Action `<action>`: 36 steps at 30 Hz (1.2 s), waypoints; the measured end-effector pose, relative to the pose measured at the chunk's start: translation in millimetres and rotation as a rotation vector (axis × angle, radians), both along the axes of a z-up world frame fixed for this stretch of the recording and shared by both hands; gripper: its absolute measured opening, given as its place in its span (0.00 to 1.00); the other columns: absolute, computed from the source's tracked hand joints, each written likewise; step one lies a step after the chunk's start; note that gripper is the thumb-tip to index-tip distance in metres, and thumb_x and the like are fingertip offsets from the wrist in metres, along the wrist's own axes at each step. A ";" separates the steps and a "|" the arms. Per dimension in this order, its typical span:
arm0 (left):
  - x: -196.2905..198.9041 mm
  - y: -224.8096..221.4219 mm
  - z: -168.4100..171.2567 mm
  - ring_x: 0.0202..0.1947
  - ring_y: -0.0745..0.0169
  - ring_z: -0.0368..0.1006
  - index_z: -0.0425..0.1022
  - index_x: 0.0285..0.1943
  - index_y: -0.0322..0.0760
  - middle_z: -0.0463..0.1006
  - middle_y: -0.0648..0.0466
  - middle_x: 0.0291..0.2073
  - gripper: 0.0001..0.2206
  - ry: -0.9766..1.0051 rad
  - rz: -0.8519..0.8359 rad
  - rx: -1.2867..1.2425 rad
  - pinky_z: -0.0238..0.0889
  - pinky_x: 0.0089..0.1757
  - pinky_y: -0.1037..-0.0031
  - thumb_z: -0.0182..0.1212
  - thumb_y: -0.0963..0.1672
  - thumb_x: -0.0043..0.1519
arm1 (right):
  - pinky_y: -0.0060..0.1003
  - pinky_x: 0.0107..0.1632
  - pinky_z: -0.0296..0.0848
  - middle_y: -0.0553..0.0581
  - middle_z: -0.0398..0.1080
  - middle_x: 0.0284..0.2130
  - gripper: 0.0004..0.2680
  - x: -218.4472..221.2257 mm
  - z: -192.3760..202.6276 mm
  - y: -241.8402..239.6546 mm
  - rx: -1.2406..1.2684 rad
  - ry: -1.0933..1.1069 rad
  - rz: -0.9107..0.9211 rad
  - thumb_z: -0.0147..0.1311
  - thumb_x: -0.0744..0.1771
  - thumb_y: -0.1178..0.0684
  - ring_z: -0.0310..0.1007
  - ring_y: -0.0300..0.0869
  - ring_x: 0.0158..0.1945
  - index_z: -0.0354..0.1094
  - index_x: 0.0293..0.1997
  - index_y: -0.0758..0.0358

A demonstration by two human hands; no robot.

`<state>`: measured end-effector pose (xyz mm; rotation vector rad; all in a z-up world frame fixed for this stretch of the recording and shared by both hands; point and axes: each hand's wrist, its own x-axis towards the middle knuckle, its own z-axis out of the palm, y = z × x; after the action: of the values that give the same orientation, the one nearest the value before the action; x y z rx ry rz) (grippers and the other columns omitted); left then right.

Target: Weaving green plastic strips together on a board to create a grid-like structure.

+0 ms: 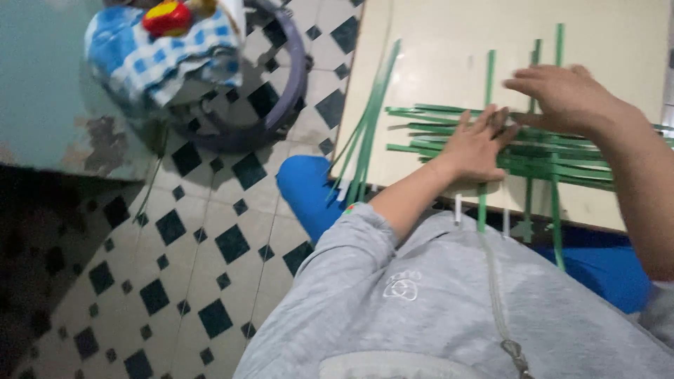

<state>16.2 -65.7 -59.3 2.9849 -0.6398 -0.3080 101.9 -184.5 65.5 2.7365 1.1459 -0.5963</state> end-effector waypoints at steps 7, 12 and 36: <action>-5.6 -6.3 21.9 0.65 0.48 0.53 0.64 0.60 0.49 0.59 0.48 0.63 0.32 -0.040 0.190 -0.285 0.53 0.57 0.60 0.56 0.58 0.46 | 0.39 0.35 0.72 0.53 0.76 0.41 0.09 -22.8 -31.7 193.7 0.145 0.017 0.420 0.49 0.66 0.58 0.76 0.45 0.42 0.75 0.46 0.53; -20.1 2.0 24.4 0.54 0.52 0.61 0.67 0.46 0.48 0.69 0.51 0.49 0.24 -0.004 0.321 -0.517 0.58 0.50 0.63 0.59 0.56 0.43 | 0.38 0.31 0.72 0.53 0.75 0.33 0.07 -3.6 -40.7 213.2 -0.073 0.013 0.417 0.48 0.66 0.53 0.74 0.47 0.35 0.74 0.40 0.56; -14.5 0.3 63.3 0.74 0.45 0.25 0.40 0.76 0.48 0.32 0.46 0.74 0.40 0.260 0.059 -0.072 0.26 0.64 0.45 0.51 0.59 0.57 | 0.40 0.28 0.68 0.55 0.72 0.31 0.07 47.0 -44.6 148.4 0.077 -0.228 0.464 0.47 0.67 0.62 0.70 0.47 0.35 0.65 0.47 0.57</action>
<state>1.7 -65.4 4.0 2.8209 -0.5211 -0.6404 148.9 -36.2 20.9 2.3813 1.6855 -0.1787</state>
